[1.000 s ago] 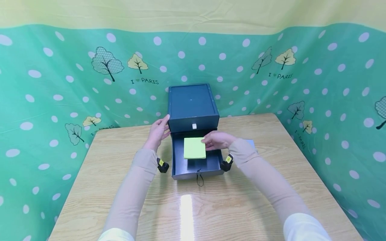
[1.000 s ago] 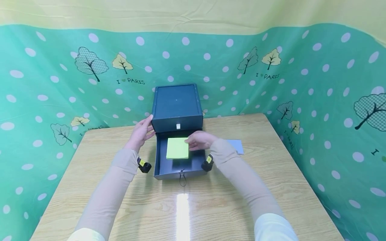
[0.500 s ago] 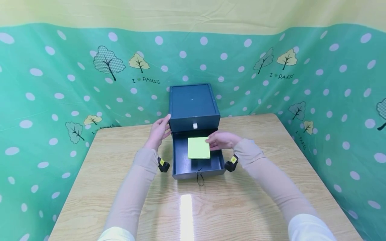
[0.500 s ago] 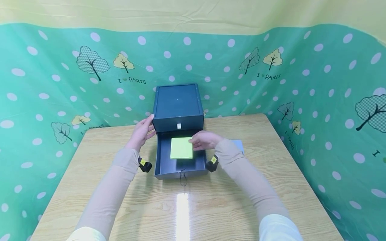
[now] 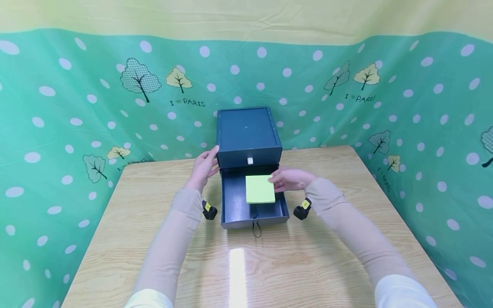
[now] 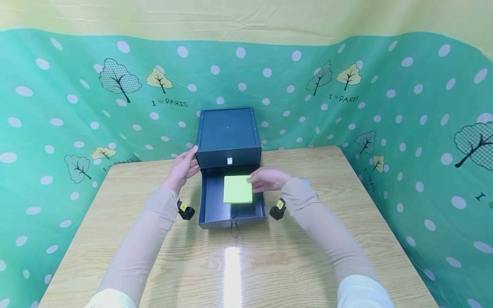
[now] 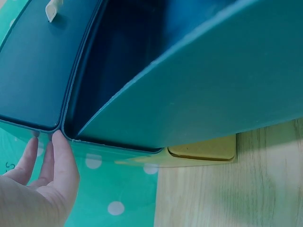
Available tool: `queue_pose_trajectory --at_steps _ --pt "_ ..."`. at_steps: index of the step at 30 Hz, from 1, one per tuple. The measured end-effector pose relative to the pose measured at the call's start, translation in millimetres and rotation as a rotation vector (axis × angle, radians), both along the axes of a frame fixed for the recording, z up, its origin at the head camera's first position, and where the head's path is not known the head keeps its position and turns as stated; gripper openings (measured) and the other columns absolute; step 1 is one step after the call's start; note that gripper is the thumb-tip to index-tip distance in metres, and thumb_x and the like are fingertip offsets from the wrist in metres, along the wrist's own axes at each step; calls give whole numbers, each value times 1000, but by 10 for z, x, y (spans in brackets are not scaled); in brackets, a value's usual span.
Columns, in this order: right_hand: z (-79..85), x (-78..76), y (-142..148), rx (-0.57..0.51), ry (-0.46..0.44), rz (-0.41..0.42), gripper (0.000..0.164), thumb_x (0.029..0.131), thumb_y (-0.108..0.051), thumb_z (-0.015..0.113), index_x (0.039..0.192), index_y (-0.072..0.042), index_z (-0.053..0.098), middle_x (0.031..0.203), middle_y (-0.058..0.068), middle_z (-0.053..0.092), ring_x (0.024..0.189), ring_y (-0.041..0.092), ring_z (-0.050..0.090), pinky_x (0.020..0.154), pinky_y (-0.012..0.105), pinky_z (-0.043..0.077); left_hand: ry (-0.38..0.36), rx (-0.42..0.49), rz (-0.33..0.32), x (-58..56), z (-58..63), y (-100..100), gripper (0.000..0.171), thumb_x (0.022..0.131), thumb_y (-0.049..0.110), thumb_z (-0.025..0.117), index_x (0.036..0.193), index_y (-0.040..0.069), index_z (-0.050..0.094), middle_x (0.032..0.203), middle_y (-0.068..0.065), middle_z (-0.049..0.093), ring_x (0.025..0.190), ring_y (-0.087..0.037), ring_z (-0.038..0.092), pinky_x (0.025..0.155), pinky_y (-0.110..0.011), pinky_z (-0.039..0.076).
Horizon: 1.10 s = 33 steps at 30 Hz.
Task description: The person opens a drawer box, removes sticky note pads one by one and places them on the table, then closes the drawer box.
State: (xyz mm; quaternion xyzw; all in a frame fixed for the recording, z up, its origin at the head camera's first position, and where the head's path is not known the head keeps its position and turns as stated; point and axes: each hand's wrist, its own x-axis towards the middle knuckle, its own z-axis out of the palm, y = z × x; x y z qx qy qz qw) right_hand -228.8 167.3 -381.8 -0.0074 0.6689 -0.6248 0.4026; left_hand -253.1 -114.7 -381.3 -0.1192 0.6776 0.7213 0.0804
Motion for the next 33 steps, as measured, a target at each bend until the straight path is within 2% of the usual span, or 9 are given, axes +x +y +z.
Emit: queue_pose_trajectory --at_steps 5,10,12,15,17,20,24,28,33 --pt "32 9 82 1 -2 -6 9 97 -4 46 104 -5 40 89 0 61 83 11 61 81 25 53 2 -4 -7 -10 -6 -1 66 93 46 55 142 5 40 148 -12 37 132 -30 41 105 -39 44" --pt "30 -4 187 11 3 8 24 97 -4 45 117 -2 30 95 2 56 84 11 60 82 25 52 6 -2 -8 -19 -15 0 64 93 46 55 141 5 41 145 -12 41 132 -30 42 104 -39 45" --pt "28 -4 235 6 12 24 20 98 -4 44 113 -3 32 94 1 55 84 11 60 83 25 52 6 -2 -10 -20 -17 2 64 93 46 55 141 5 41 144 -12 42 132 -30 42 104 -39 45" --pt "31 -3 305 -12 13 35 2 98 -3 44 99 -5 44 90 -1 62 83 11 62 85 27 52 5 -6 -11 -20 -17 3 64 93 46 55 141 5 41 144 -12 42 131 -30 42 104 -39 45" --pt "29 -2 361 -23 19 56 10 98 -3 43 92 -7 50 89 -2 66 84 11 63 87 29 52 5 -12 -13 -22 -16 3 65 93 46 55 141 5 40 144 -12 42 131 -30 42 104 -39 45" --pt "27 0 441 -19 29 77 14 99 -5 42 94 -7 56 90 -3 69 87 11 65 88 30 51 5 -16 -13 -30 -21 1 66 92 47 56 141 5 40 144 -12 41 131 -30 43 104 -39 45" --pt "0 -3 546 -2 45 81 14 99 -7 43 96 -7 56 91 -3 68 88 11 64 87 30 52 7 -13 -13 -42 -34 -5 66 92 47 56 141 5 41 144 -12 42 131 -30 43 104 -39 45" --pt "-25 9 636 -10 36 57 19 99 -6 42 90 -11 58 89 -3 69 86 11 64 85 29 52 7 -14 -10 -30 -31 -5 65 93 46 55 140 5 41 144 -12 43 131 -30 43 104 -39 45" --pt "-57 40 752 -4 26 45 18 100 -7 40 93 -11 56 88 -4 67 87 10 63 85 28 51 3 -18 -11 -14 -21 -2 65 93 46 55 141 5 41 143 -12 43 131 -29 44 104 -38 45"
